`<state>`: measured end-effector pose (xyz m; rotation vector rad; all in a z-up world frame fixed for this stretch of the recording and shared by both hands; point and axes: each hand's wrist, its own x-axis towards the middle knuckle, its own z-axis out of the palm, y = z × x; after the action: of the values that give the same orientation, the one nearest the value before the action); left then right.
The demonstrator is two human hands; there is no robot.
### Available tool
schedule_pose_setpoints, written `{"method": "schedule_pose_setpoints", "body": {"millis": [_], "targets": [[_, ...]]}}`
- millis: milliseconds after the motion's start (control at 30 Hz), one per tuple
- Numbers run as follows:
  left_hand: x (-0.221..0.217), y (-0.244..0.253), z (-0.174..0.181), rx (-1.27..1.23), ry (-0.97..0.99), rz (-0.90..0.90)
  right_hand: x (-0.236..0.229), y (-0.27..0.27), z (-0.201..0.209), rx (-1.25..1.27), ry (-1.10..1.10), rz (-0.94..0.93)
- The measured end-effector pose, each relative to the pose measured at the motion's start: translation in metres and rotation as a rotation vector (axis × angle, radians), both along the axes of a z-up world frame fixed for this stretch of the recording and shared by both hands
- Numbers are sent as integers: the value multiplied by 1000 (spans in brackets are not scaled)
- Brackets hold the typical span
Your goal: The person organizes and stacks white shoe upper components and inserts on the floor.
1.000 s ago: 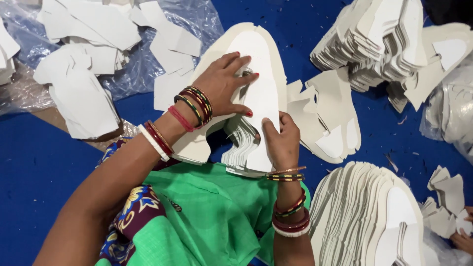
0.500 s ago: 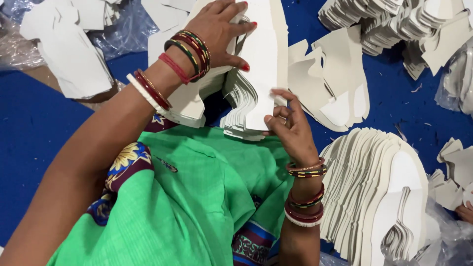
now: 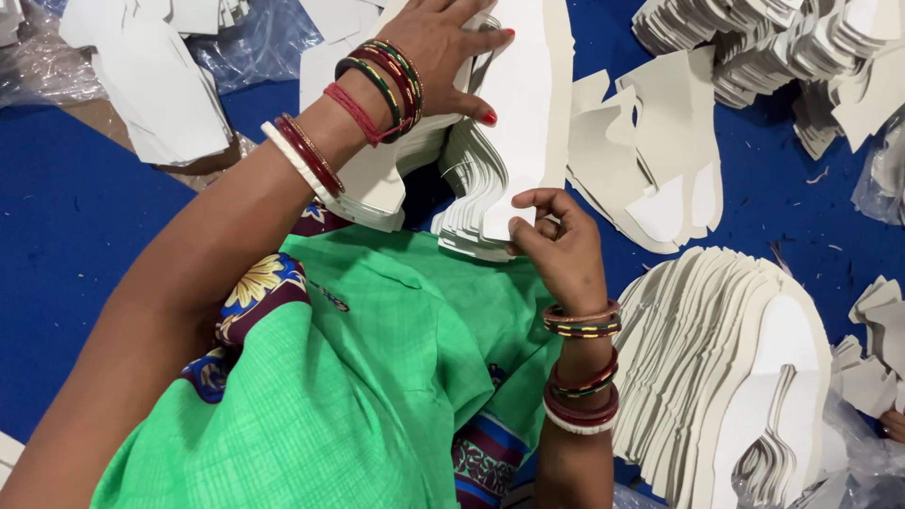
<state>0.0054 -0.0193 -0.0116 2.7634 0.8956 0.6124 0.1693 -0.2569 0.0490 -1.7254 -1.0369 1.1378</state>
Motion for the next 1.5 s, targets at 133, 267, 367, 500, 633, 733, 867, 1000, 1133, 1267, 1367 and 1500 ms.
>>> {"method": "schedule_pose_setpoints", "body": {"millis": [133, 267, 367, 500, 633, 733, 867, 1000, 1133, 1267, 1367, 1500], "targets": [[-2, 0, 0, 2, -10, -8, -12, 1, 3, -6, -153, -23], [-2, -1, 4, -32, 11, 4, -19, 7, 8, -20, -410, -33], [-1, -1, 7, -5, -1, -17, -13, 12, 19, 31, -681, 137], [1, 2, 9, -77, 34, -26, -15, 20, 45, -63, -1108, 161], [0, -4, 14, -137, 59, -38, -37, 40, 29, 661, -1149, -26], [11, 8, -16, -87, 43, -57, -17, 80, -43, 174, -1052, 241], [8, 5, -5, -107, 71, -7, 0, 80, -41, 208, -981, 306], [-39, 4, -2, -367, -586, -6, -14, 85, 6, 9, -874, 317], [-112, 30, -27, -500, -959, 342, -41, 90, 0, 227, -1075, 253], [-250, 79, -158, -183, -704, 781, -46, 91, -16, 202, -1046, 336], [-318, 89, -202, -223, -265, 1169, -46, 88, -17, 170, -1061, 321], [-323, 66, -169, -348, -146, 1224, -44, 90, -21, 170, -1076, 321]]}}
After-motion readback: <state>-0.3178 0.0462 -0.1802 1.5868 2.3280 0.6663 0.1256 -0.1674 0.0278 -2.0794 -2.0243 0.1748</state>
